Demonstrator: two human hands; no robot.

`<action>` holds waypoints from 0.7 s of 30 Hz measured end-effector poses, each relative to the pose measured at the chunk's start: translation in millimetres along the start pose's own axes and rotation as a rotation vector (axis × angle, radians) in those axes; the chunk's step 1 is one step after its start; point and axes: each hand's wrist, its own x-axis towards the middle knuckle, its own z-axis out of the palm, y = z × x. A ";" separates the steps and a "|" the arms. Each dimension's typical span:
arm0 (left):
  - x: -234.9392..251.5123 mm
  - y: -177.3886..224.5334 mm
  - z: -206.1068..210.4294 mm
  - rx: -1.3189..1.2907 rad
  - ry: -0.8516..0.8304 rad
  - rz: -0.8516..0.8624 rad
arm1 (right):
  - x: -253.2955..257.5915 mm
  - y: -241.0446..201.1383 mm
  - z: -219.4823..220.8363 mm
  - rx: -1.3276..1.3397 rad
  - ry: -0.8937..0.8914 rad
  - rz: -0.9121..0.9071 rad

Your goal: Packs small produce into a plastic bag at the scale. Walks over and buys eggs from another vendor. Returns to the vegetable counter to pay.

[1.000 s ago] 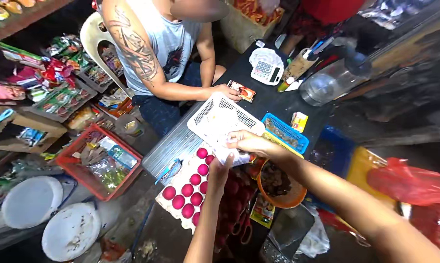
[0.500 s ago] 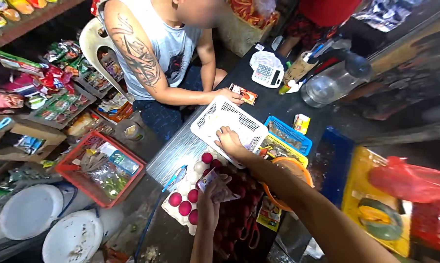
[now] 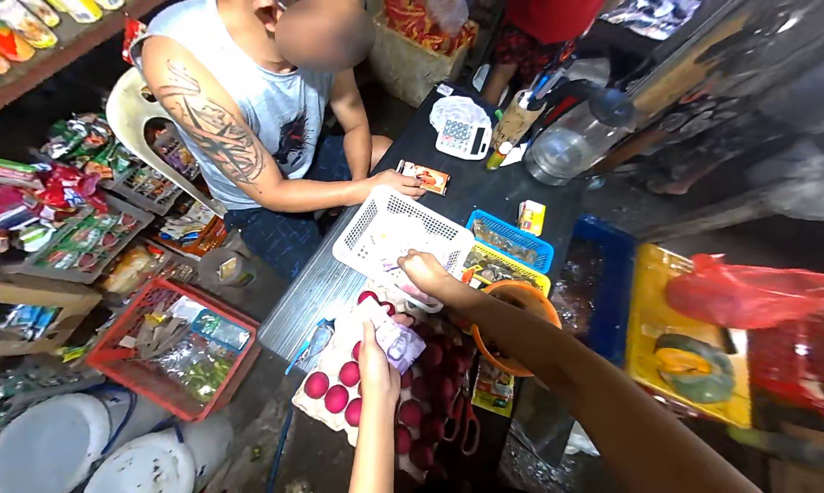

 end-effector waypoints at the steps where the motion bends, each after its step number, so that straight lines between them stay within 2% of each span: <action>1: 2.6 -2.2 3.1 0.005 0.015 0.009 | -3.9 3.9 -3.0 0.071 -0.001 0.070; 4: 9.7 -9.9 10.1 0.048 0.095 0.067 | -16.8 11.9 -25.5 0.361 0.058 0.209; 7: 15.4 -14.5 15.2 0.060 0.165 0.111 | -36.5 10.4 -56.1 0.535 0.177 0.208; 9: 19.0 -15.1 17.5 0.061 0.164 0.121 | -53.8 1.6 -72.2 0.597 0.195 0.183; 12: 18.1 -14.6 21.5 0.089 0.085 0.111 | -70.4 -13.0 -71.5 0.732 0.072 0.100; 14: 16.9 -16.9 23.3 0.125 0.134 0.125 | -68.2 -18.0 -60.1 0.802 -0.041 0.055; 17: 16.2 -18.0 20.3 0.199 0.297 0.203 | -38.9 -11.3 -36.2 0.548 -0.026 0.070; 20: 11.3 -11.9 12.5 0.270 0.376 0.233 | -1.2 0.7 -4.4 0.198 -0.112 -0.029; 21: 8.5 -9.8 9.4 0.284 0.380 0.239 | 8.3 3.1 7.9 0.093 -0.079 -0.068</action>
